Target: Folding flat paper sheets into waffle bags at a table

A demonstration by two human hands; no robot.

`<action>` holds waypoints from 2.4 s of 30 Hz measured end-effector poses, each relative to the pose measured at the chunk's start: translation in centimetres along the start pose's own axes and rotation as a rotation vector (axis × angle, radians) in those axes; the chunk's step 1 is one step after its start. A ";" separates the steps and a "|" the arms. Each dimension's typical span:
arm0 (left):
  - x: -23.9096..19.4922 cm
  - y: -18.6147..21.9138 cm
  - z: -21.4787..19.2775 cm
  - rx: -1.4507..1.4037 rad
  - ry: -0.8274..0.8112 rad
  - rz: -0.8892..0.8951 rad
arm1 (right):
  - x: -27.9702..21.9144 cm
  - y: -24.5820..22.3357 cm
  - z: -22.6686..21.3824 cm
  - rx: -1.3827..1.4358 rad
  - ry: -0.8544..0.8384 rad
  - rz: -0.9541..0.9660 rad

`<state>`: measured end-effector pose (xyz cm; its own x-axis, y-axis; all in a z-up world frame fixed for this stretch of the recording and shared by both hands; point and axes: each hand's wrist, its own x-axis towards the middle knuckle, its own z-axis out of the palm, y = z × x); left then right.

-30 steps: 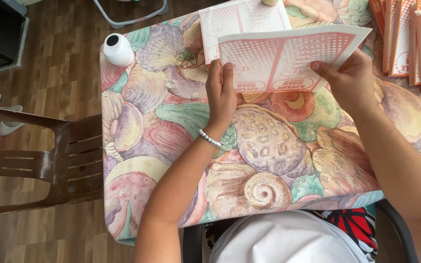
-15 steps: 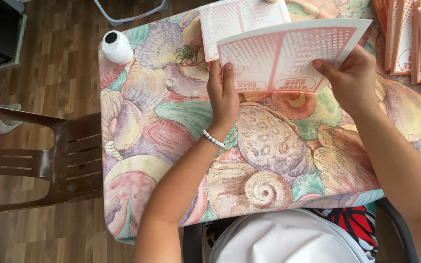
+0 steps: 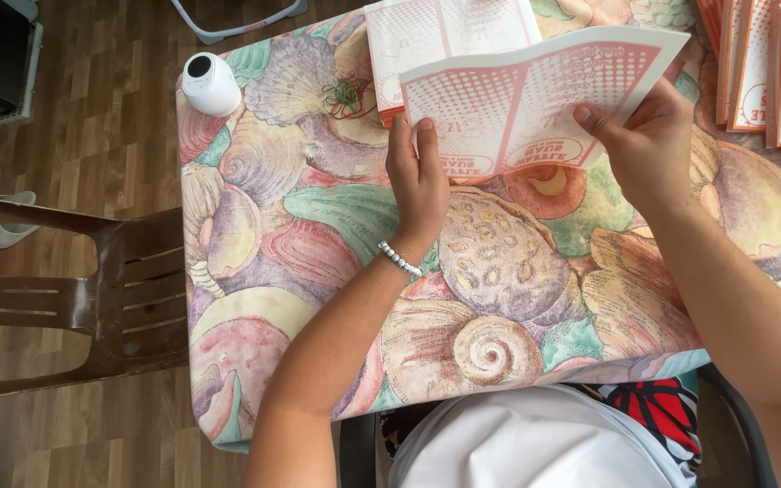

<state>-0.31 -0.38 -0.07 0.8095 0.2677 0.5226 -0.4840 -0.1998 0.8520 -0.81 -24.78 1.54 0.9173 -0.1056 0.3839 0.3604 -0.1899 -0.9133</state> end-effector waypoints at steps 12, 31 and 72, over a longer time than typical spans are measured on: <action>0.0 -0.5 0.0 -0.060 -0.002 -0.066 | -0.2 -0.1 -0.1 -0.029 -0.025 0.013; -0.3 -1.2 0.2 0.021 -0.004 -0.081 | 0.3 -1.9 0.6 0.154 -0.111 -0.308; 0.0 -2.5 -6.2 0.575 -0.763 0.184 | -0.9 -0.8 5.7 -0.917 -0.789 -0.427</action>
<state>-1.15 5.97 -1.99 0.8331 -0.4567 0.3120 -0.5525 -0.6615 0.5071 -0.93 -18.93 1.14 0.7231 0.6741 0.1504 0.6904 -0.6982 -0.1896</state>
